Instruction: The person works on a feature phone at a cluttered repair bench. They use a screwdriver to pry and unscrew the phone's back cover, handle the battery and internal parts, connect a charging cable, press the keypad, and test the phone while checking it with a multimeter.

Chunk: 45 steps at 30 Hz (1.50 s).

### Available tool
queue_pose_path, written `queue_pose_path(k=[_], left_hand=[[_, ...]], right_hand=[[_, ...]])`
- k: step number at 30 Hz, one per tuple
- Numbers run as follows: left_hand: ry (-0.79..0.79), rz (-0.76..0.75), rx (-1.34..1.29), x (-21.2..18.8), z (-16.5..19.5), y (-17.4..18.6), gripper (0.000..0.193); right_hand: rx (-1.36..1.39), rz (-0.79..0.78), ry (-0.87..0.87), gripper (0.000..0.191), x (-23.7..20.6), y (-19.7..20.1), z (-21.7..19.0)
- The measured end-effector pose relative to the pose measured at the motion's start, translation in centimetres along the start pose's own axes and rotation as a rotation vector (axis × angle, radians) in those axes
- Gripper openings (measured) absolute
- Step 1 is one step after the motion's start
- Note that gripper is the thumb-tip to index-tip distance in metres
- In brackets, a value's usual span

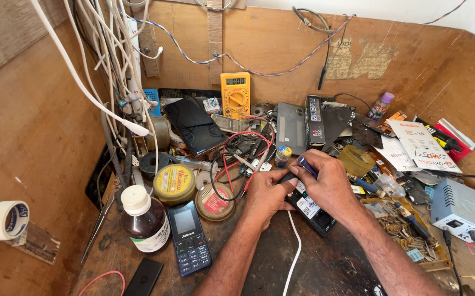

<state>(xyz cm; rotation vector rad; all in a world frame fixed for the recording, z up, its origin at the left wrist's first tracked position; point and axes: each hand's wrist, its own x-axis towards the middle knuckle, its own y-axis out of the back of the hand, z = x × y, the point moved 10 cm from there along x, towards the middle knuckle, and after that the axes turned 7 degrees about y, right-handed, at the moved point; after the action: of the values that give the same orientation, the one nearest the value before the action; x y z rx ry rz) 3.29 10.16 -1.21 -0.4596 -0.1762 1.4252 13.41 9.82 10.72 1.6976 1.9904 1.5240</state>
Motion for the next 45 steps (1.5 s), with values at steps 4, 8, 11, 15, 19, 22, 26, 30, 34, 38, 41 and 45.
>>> queue_pose_path(k=[4,8,11,15,19,22,26,30,34,38,41,45], left_hand=[[-0.006,-0.015,-0.005,0.1,-0.1,-0.1,0.030],[-0.014,-0.009,-0.006,0.4,-0.3,0.0,0.033],[-0.008,0.005,-0.004,0.4,-0.6,0.3,0.034],[0.000,-0.017,-0.025,0.5,-0.7,0.0,0.034],[0.004,-0.025,-0.029,0.4,-0.5,0.0,0.034],[0.019,-0.016,-0.026,0.3,-0.6,-0.1,0.034],[0.028,-0.007,-0.030,0.3,-0.7,-0.1,0.034],[0.030,0.020,-0.002,0.2,-0.6,0.2,0.034],[0.032,0.021,-0.009,0.2,-0.5,0.2,0.034],[0.032,0.019,-0.011,0.2,-0.5,0.2,0.034],[0.022,0.012,-0.011,0.2,-0.5,0.2,0.034],[0.022,0.008,-0.008,0.2,-0.6,0.2,0.034]], right_hand=[[0.043,0.002,0.077,0.012,0.1,0.3,-0.5],[0.112,0.052,-0.238,0.017,-0.9,1.2,3.2],[0.276,0.091,-0.265,0.020,-1.3,2.1,3.9],[0.166,0.140,-0.098,0.018,-0.8,4.3,1.8],[0.013,0.218,0.186,0.015,-1.2,6.3,-2.8],[0.264,0.282,0.071,0.013,-2.0,6.3,-2.5],[0.433,0.320,0.131,0.020,-2.4,5.9,-3.1],[0.332,0.297,0.214,0.036,-2.5,5.2,-3.9],[0.321,0.288,0.247,0.039,-2.6,4.5,-4.0],[0.310,0.285,0.272,0.039,-2.7,4.2,-4.2],[0.289,0.283,0.242,0.038,-2.7,4.1,-3.8],[0.250,0.288,0.242,0.036,-2.7,4.1,-3.8]])
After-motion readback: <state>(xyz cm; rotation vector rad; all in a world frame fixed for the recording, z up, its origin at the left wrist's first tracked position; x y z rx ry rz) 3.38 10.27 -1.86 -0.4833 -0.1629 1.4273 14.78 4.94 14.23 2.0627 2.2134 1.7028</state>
